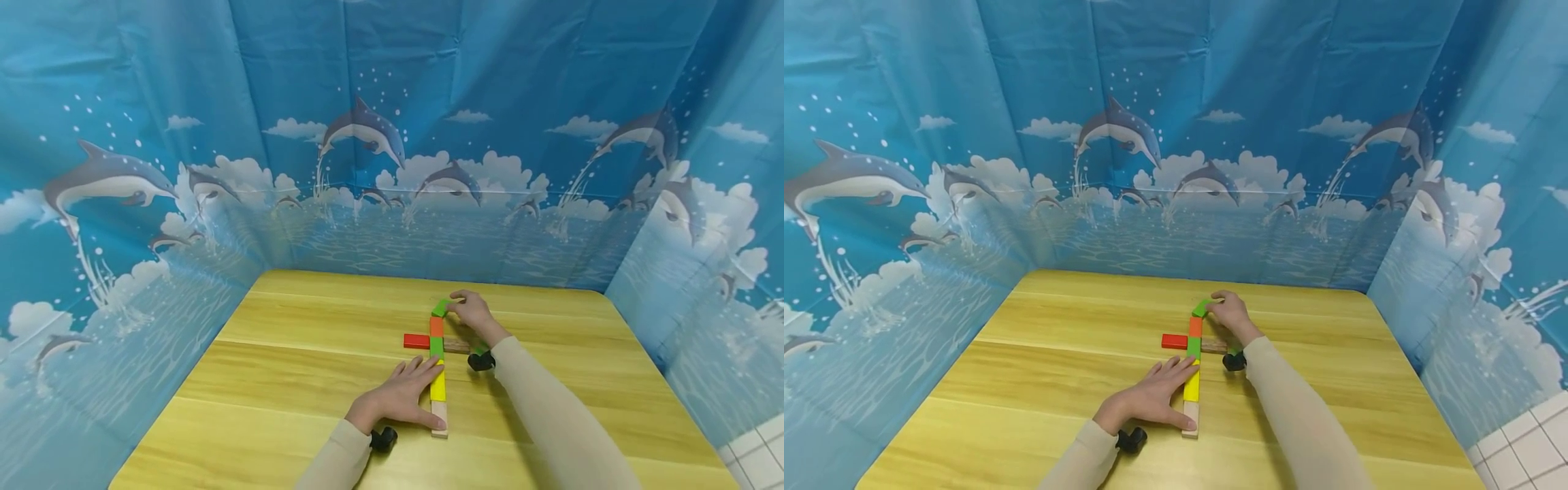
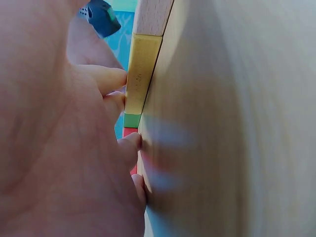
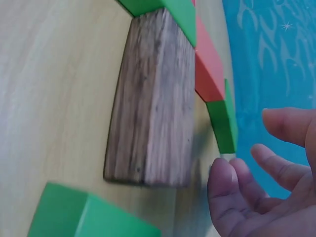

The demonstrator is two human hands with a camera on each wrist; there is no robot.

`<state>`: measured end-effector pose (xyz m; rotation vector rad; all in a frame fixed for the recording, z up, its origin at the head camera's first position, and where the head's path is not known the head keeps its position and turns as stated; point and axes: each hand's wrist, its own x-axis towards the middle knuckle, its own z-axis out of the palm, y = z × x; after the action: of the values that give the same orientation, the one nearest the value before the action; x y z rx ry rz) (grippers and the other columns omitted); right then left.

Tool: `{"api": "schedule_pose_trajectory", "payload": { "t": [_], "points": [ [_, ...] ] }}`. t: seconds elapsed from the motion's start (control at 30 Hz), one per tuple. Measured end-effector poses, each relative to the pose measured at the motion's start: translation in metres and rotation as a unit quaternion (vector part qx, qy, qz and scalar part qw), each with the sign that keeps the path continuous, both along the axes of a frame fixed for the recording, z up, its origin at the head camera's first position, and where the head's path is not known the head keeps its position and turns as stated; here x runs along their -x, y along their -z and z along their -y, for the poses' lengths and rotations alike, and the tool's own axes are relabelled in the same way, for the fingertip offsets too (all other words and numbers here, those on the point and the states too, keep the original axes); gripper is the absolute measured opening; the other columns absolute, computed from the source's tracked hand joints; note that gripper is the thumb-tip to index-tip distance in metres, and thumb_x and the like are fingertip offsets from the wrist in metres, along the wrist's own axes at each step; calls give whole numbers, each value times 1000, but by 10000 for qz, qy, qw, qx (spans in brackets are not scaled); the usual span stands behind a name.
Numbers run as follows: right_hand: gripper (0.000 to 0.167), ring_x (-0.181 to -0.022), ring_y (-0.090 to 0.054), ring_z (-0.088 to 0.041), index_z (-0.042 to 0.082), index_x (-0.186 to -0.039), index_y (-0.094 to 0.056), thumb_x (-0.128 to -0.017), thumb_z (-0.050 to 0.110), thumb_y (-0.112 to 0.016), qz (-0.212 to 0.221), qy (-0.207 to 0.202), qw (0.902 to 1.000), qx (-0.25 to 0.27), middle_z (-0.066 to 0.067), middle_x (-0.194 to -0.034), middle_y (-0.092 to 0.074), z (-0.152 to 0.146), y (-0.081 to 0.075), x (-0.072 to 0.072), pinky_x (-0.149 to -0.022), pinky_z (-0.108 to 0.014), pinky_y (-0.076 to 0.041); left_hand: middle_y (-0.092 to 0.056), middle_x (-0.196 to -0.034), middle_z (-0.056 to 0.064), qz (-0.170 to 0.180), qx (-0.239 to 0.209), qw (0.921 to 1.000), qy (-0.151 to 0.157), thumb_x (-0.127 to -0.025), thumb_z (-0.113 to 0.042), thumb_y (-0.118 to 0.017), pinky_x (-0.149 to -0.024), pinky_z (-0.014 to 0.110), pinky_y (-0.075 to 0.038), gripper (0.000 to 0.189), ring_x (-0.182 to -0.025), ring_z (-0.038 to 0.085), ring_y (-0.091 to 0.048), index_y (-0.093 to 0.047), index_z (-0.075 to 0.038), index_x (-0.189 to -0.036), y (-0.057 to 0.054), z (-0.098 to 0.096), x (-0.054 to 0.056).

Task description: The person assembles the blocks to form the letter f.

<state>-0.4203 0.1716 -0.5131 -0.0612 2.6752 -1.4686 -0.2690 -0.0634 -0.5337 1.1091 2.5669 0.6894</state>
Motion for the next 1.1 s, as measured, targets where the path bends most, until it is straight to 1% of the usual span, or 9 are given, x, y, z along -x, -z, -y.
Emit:
{"api": "schedule_pose_trajectory", "payload": {
  "t": [0.1, 0.2, 0.3, 0.4, 0.53, 0.73, 0.87, 0.97, 1.1],
  "points": [
    [48, -99, -63, -31, 6, -146, -51, -102, 25, -61, -142, -81, 9998, -115, -22, -133, -57, -5, -3, -6, -74, -40, -56, -4, -169, -1, 41, -17, 10000, 7, -87, -65, -66, -120, 59, -6, 101, -154, 30, -1, -18, -19, -163, -2, -1, 0],
    [48, -101, -63, -33, 5, -145, -52, -103, 24, -60, -288, -136, 9994, -103, -22, -132, -57, -11, -7, -15, -76, -43, -55, -3, -169, -1, 94, -41, 9999, 11, -87, -66, -66, -120, 59, -5, 101, -154, 30, 0, -18, -20, -164, -1, -2, 0],
    [47, -104, -62, -36, 5, -145, -52, -103, 24, -60, -386, -128, 9992, -62, -22, -130, -58, -16, -9, -24, -79, -46, -54, -2, -169, -2, 132, -38, 9999, 6, -87, -67, -65, -120, 59, -5, 101, -154, 30, 0, -17, -21, -164, 2, -3, 0],
    [46, -102, -62, -37, 6, -144, -53, -103, 25, -61, -439, -91, 9990, -52, -21, -127, -59, -19, -11, -33, -78, -47, -54, -2, -169, -4, 164, -31, 9999, -9, -87, -68, -64, -120, 58, -4, 101, -154, 29, 1, -16, -22, -164, 3, -3, 0],
    [44, -100, -63, -38, 8, -143, -55, -103, 25, -60, -566, -124, 9983, -81, -20, -124, -60, -23, -15, -45, -76, -48, -55, -2, -169, -4, 164, -65, 9998, -39, -87, -68, -66, -120, 58, -4, 102, -154, 29, 1, -17, -22, -164, 1, -2, -1],
    [40, -104, -62, -35, 10, -141, -56, -103, 21, -60, -829, -163, 9962, -217, -18, -122, -61, -29, -18, -61, -74, -44, -54, -4, -169, -2, 124, -66, 9999, -53, -86, -66, -67, -120, 58, -4, 102, -154, 30, 0, -18, -21, -164, -2, -1, -3],
    [41, -107, -62, -33, 10, -141, -56, -102, 21, -61, -969, -117, 9949, -247, -16, -118, -63, -34, -19, -70, -77, -41, -55, -4, -169, -1, 73, -48, 10000, -45, -86, -66, -67, -120, 58, -5, 103, -154, 30, -1, -18, -20, -163, -2, -2, -4],
    [43, -106, -62, -36, 8, -142, -55, -102, 21, -62, -1085, -163, 9938, -190, -17, -116, -63, -37, -20, -78, -79, -44, -56, -4, -169, -1, 48, -34, 10000, -58, -86, -66, -68, -120, 58, -6, 103, -154, 30, -1, -18, -20, -164, -2, -2, -4],
    [43, -106, -62, -37, 8, -142, -54, -102, 18, -63, -1145, -176, 9932, -149, -18, -115, -62, -41, -21, -90, -81, -47, -56, -4, -169, -2, 112, -56, 9999, -54, -86, -67, -67, -120, 58, -4, 103, -154, 30, 0, -17, -21, -164, -2, -2, -4]
  ]
}}
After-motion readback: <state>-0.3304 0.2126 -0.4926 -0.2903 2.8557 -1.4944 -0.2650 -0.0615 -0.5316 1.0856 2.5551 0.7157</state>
